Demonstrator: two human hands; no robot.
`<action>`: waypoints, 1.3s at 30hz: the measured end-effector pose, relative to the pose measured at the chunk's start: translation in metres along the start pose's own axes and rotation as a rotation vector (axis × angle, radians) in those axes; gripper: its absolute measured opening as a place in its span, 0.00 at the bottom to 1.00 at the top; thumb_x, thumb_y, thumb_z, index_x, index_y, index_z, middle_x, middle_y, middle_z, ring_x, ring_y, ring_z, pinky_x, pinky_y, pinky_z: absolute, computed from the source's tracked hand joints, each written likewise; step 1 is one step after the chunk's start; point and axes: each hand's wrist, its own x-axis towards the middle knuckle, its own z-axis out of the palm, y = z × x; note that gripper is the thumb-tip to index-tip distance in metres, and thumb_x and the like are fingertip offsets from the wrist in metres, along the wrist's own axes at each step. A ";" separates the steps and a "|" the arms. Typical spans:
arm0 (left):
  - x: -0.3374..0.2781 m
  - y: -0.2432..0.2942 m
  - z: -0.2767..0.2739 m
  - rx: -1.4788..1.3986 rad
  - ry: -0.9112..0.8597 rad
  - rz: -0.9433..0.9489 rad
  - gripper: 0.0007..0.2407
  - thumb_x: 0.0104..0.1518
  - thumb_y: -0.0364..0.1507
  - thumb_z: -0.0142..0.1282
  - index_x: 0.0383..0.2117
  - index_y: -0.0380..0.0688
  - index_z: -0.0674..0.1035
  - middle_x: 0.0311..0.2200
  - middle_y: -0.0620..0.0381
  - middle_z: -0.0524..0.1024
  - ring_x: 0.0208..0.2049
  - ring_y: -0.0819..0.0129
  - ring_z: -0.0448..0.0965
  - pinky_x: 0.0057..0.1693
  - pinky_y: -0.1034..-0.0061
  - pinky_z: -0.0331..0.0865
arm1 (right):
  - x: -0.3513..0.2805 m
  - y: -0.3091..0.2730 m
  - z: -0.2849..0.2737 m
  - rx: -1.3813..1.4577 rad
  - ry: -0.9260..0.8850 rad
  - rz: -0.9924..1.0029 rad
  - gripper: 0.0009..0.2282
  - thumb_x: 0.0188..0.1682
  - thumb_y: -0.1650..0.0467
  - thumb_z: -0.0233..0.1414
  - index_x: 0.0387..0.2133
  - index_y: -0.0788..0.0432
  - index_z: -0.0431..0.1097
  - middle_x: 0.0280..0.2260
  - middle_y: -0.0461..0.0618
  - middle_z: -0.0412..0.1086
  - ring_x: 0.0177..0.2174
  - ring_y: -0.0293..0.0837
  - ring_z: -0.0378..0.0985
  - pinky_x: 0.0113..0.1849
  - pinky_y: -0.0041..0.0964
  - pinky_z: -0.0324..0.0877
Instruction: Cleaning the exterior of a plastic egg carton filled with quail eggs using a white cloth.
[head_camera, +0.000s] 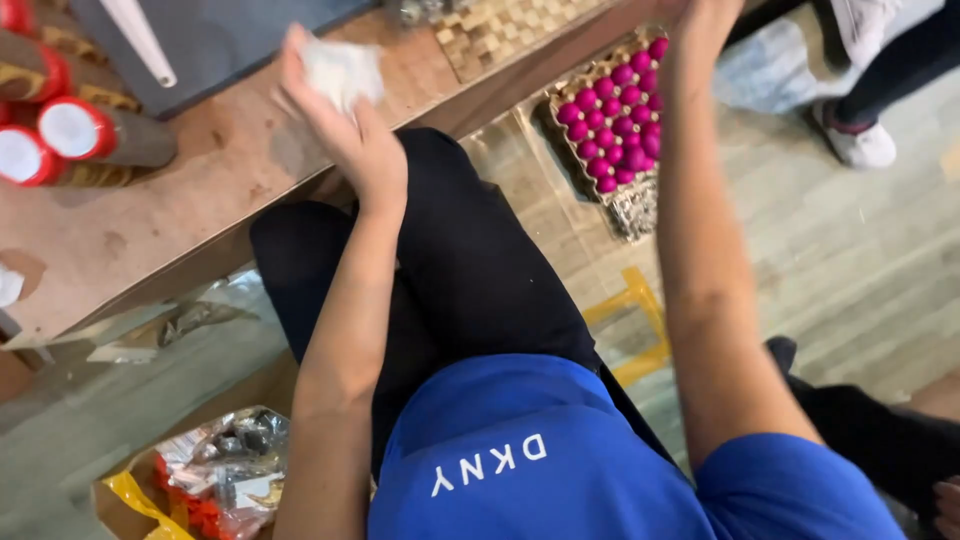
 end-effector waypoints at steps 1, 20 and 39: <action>-0.013 0.008 -0.008 0.068 -0.118 -0.007 0.35 0.53 0.10 0.36 0.73 0.46 0.60 0.73 0.44 0.65 0.78 0.48 0.62 0.84 0.57 0.53 | -0.005 0.008 -0.008 0.029 0.058 -0.021 0.10 0.60 0.63 0.44 0.32 0.53 0.67 0.25 0.45 0.72 0.23 0.39 0.72 0.26 0.37 0.70; -0.078 -0.037 -0.004 0.385 -0.410 0.091 0.09 0.71 0.28 0.60 0.32 0.38 0.83 0.24 0.48 0.80 0.30 0.43 0.85 0.36 0.64 0.77 | -0.406 0.232 -0.099 -0.132 -0.338 1.437 0.14 0.56 0.68 0.52 0.55 0.57 0.69 0.34 0.62 0.78 0.34 0.59 0.87 0.34 0.62 0.82; -0.067 -0.021 0.022 0.393 -0.504 0.042 0.12 0.68 0.28 0.54 0.25 0.36 0.81 0.19 0.54 0.75 0.17 0.60 0.74 0.29 0.73 0.71 | -0.376 0.379 -0.211 -0.141 0.703 1.470 0.46 0.49 0.64 0.74 0.73 0.60 0.46 0.71 0.75 0.43 0.65 0.82 0.59 0.54 0.90 0.59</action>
